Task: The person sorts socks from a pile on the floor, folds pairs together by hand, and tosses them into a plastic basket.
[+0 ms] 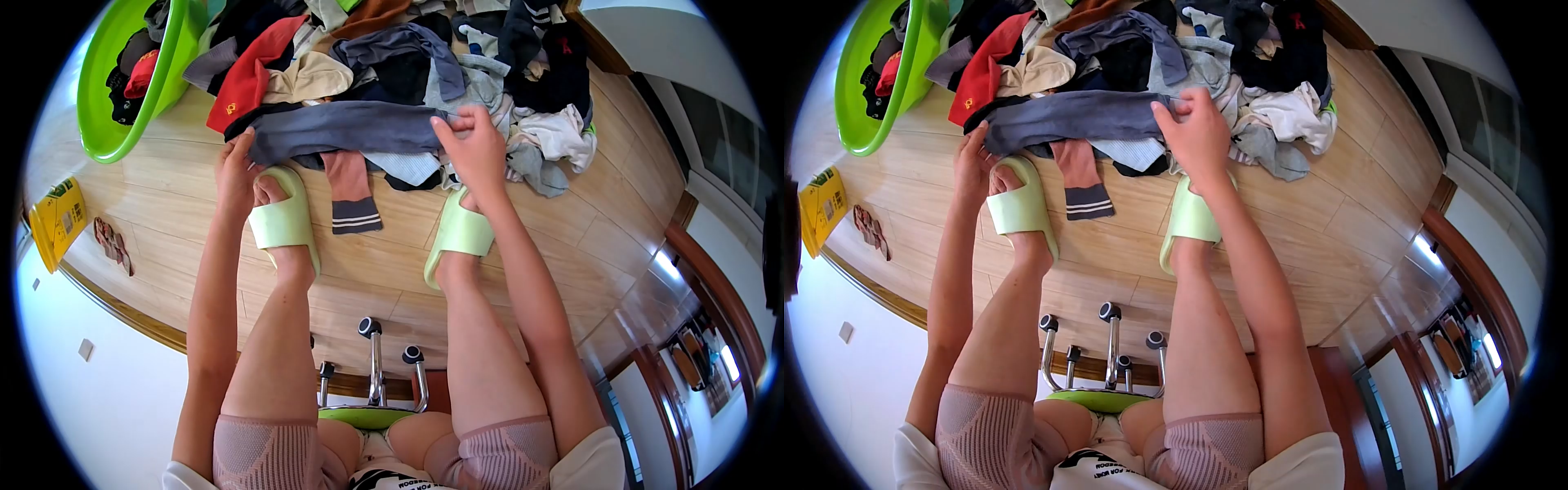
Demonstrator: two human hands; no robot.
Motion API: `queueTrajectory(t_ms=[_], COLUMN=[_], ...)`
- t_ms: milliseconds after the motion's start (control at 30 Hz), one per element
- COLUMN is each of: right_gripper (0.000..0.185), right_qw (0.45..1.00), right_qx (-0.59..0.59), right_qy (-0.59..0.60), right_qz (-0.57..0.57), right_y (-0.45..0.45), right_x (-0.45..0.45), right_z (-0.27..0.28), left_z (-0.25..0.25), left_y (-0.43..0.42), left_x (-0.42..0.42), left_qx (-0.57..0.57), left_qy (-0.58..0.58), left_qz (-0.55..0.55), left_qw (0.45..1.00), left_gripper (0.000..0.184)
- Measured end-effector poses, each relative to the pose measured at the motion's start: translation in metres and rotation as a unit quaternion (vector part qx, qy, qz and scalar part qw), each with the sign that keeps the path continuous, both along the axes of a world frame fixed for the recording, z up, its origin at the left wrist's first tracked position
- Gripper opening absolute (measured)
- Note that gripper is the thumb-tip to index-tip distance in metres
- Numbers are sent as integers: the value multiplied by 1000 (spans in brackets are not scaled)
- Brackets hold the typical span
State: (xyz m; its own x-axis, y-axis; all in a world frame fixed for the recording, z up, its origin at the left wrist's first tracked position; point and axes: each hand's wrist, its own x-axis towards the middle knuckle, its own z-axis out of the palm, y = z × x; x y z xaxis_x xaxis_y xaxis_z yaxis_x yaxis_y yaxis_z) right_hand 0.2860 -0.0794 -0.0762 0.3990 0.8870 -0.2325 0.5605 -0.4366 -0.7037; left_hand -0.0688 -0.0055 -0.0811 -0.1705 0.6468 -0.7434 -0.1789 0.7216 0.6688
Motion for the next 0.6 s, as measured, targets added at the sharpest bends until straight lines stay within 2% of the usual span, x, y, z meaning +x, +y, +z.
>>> queueTrajectory(t_ms=[67,167,267,300,333,367,400,500,600], right_gripper=[25,24,21,21,21,21,21,25,24], right_qw=[991,981,998,978,933,864,845,899,959], right_qx=[26,64,-51,-55,-58,-59,-60,-68,-70], right_qy=[-105,-126,47,182,314,437,463,385,247], right_qz=[77,130,-10,-90,-167,-241,-261,-199,-115], right_y=[9,9,3,3,3,3,4,6,14], right_x=[1,10,20,22,24,27,28,30,17], right_z=[-5,-26,-31,-27,-23,-19,-15,-13,-11], left_z=[-10,-24,-38,-36,-35,-33,-33,-33,-35], left_y=[2,3,3,3,3,3,3,4,5], left_x=[-4,-9,-16,-16,-16,-15,-17,-20,-21], left_qx=[25,68,85,86,87,88,77,57,53], left_qy=[38,68,22,-8,-39,-70,-67,-61,-51], left_qz=[-39,-32,13,18,22,27,27,29,34], left_qw=[998,995,996,996,995,993,994,996,997], left_gripper=[22,20,18,17,16,14,14,14,14])
